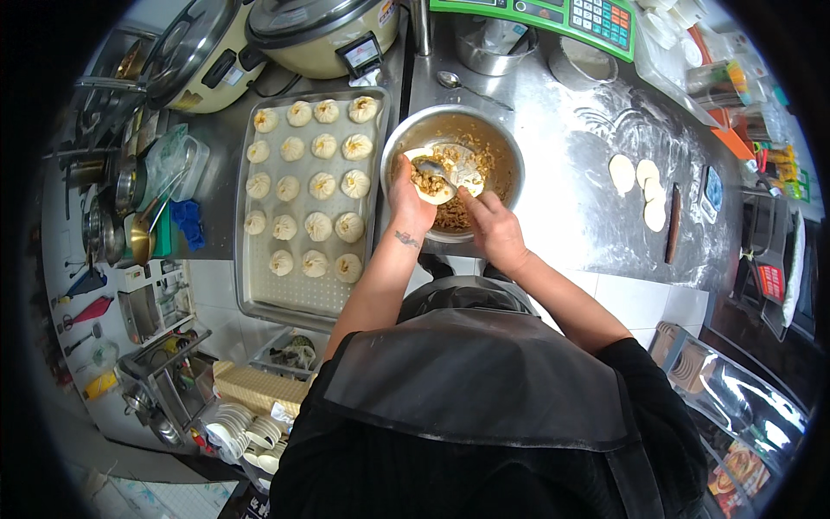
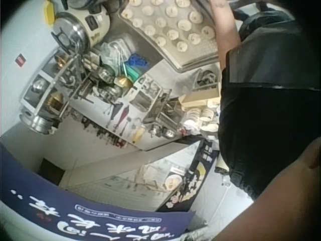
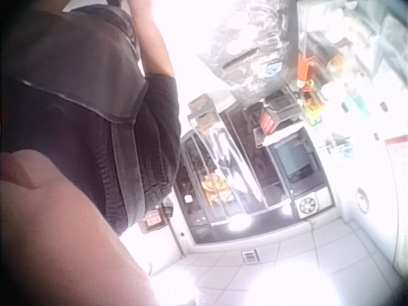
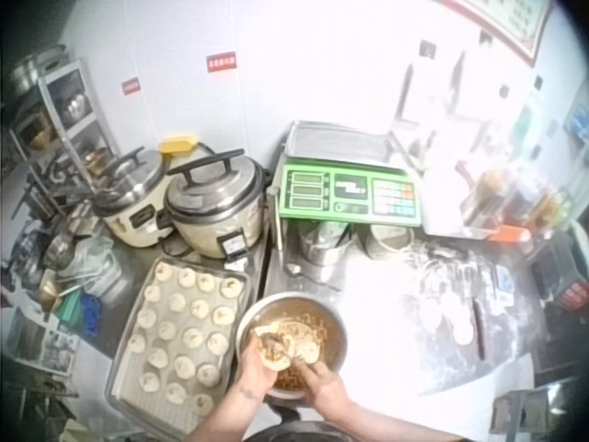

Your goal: The person fills round dough wrappers with a grainy mixture from a metal bowl, pleats the edges to seal each bun, and places the finished buns on a perforated tray. The person repeats this process for multiple buns.

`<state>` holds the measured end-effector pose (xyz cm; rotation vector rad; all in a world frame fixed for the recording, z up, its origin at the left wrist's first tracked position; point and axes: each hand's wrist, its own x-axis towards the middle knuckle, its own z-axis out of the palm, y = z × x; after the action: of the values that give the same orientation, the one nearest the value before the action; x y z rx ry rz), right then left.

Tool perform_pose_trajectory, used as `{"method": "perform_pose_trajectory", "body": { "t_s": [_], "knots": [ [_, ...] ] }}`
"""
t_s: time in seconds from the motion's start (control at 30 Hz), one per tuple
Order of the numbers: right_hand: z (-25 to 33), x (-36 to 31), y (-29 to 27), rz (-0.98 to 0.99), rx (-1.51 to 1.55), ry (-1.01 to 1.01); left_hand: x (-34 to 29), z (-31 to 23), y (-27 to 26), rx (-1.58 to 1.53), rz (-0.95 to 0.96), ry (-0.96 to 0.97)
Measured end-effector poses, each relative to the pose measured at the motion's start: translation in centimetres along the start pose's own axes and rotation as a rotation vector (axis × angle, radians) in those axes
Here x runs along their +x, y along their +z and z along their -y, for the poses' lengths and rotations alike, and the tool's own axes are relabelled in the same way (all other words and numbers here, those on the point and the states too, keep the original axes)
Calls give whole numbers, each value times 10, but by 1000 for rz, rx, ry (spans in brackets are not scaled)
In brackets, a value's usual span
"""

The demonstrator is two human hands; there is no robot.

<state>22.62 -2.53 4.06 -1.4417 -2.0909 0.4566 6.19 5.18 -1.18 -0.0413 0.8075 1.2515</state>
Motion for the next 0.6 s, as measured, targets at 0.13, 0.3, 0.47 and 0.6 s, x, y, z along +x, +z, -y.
{"method": "perform_pose_trajectory", "body": {
  "t_s": [0.13, 0.3, 0.47, 0.6],
  "knots": [
    [-33, 13, 0, -64, 197, 131, -12, -12, -15, 35, 25, -7],
    [-80, 44, 33, 109, 4, 356, -30, -35, -44, 50, -10, -3],
    [-63, 38, 67, 289, 291, 445, -47, -44, -63, 35, -64, 20],
    [-47, 38, 54, 450, 1114, 1076, -47, -44, -65, 36, -43, 56]
  ]
}}
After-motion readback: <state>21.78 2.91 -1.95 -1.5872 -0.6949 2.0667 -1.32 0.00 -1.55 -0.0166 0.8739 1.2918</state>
